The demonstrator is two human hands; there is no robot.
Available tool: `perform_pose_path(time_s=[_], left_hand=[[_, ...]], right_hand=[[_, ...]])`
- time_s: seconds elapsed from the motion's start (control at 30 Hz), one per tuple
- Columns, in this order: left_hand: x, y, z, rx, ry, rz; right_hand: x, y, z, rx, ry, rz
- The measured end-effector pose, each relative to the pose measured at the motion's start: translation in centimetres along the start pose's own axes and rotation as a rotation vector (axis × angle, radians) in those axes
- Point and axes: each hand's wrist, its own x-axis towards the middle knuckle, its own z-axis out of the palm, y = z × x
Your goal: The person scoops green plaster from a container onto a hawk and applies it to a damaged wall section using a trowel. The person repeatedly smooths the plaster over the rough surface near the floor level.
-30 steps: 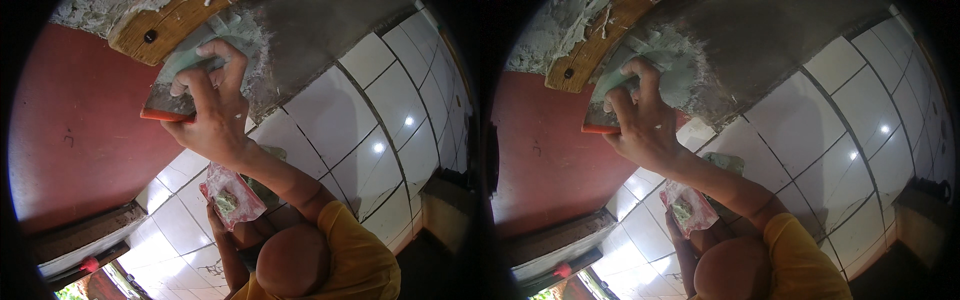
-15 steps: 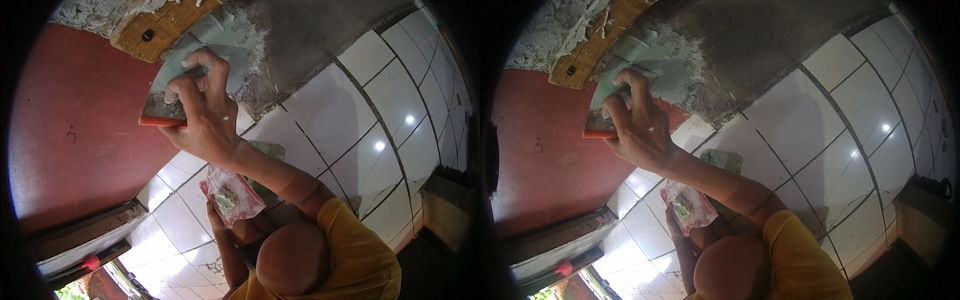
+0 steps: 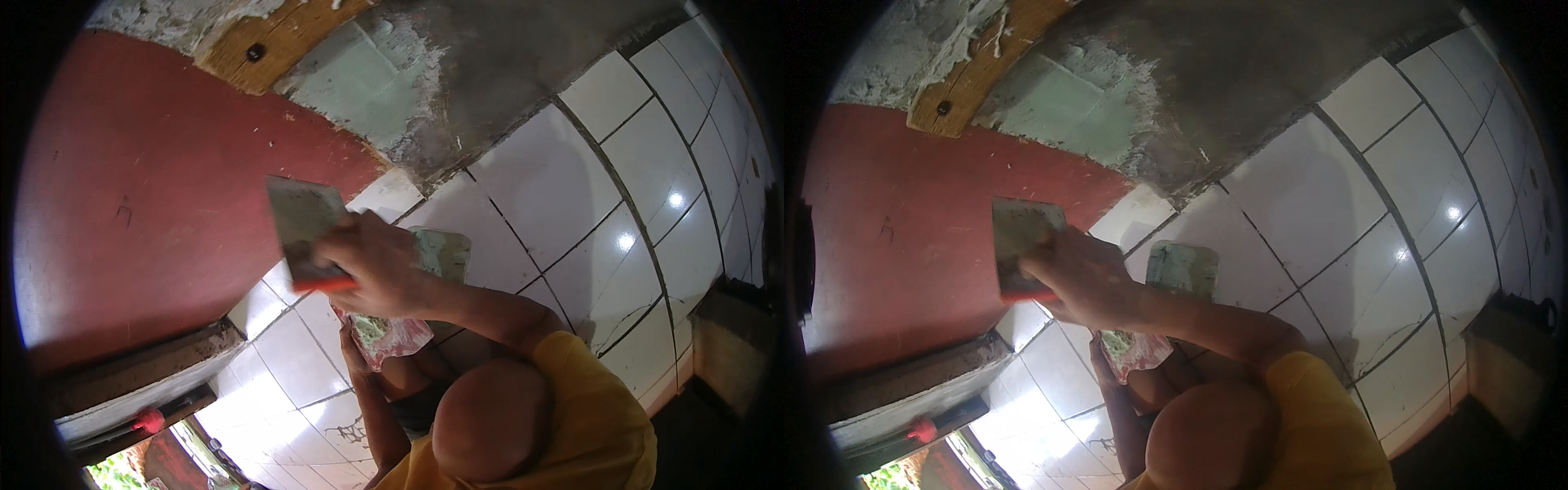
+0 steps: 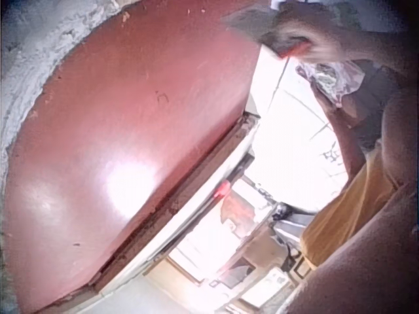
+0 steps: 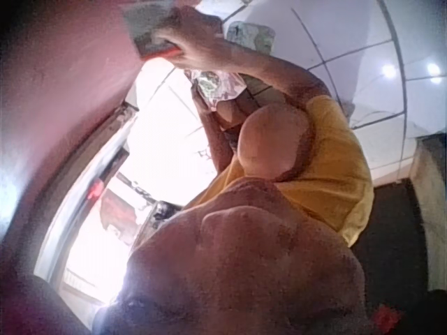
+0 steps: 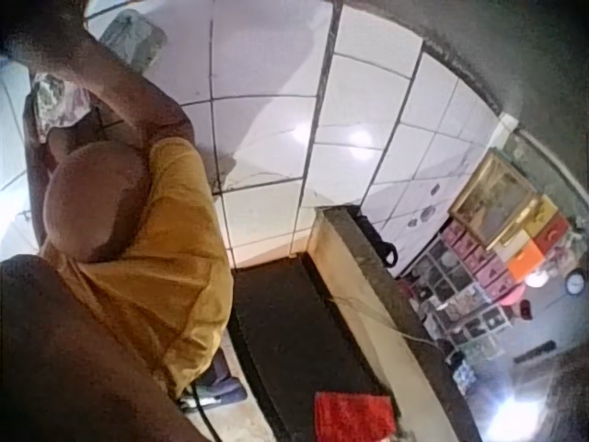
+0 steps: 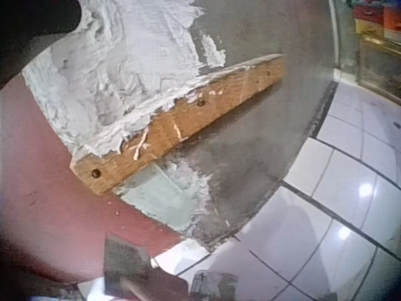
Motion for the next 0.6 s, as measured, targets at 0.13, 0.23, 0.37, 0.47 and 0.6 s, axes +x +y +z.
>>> perform_pose_path(time_s=[0.13,0.23,0.37,0.47,0.6], left_hand=[[0.1,0.1,-2.5,0.025,0.01,0.025],[-0.1,-0.1,-1.5,0.042,0.022,0.029],[0.6,-0.3,-1.9,0.045,-0.01,0.012],[0.6,-0.4,-1.9,0.016,-0.015,0.003],[0.4,-0.4,-2.0,-0.015,-0.009,0.007]], right_hand=[[0.1,0.9,-5.5,-0.115,0.258,-0.246],[2.6,4.2,-6.6,-0.284,0.554,-0.297],[5.2,6.2,-5.7,-0.31,0.557,-0.366],[6.5,6.2,-4.8,-0.305,0.587,-0.413],[7.1,6.3,-3.3,-0.238,0.629,-0.332]])
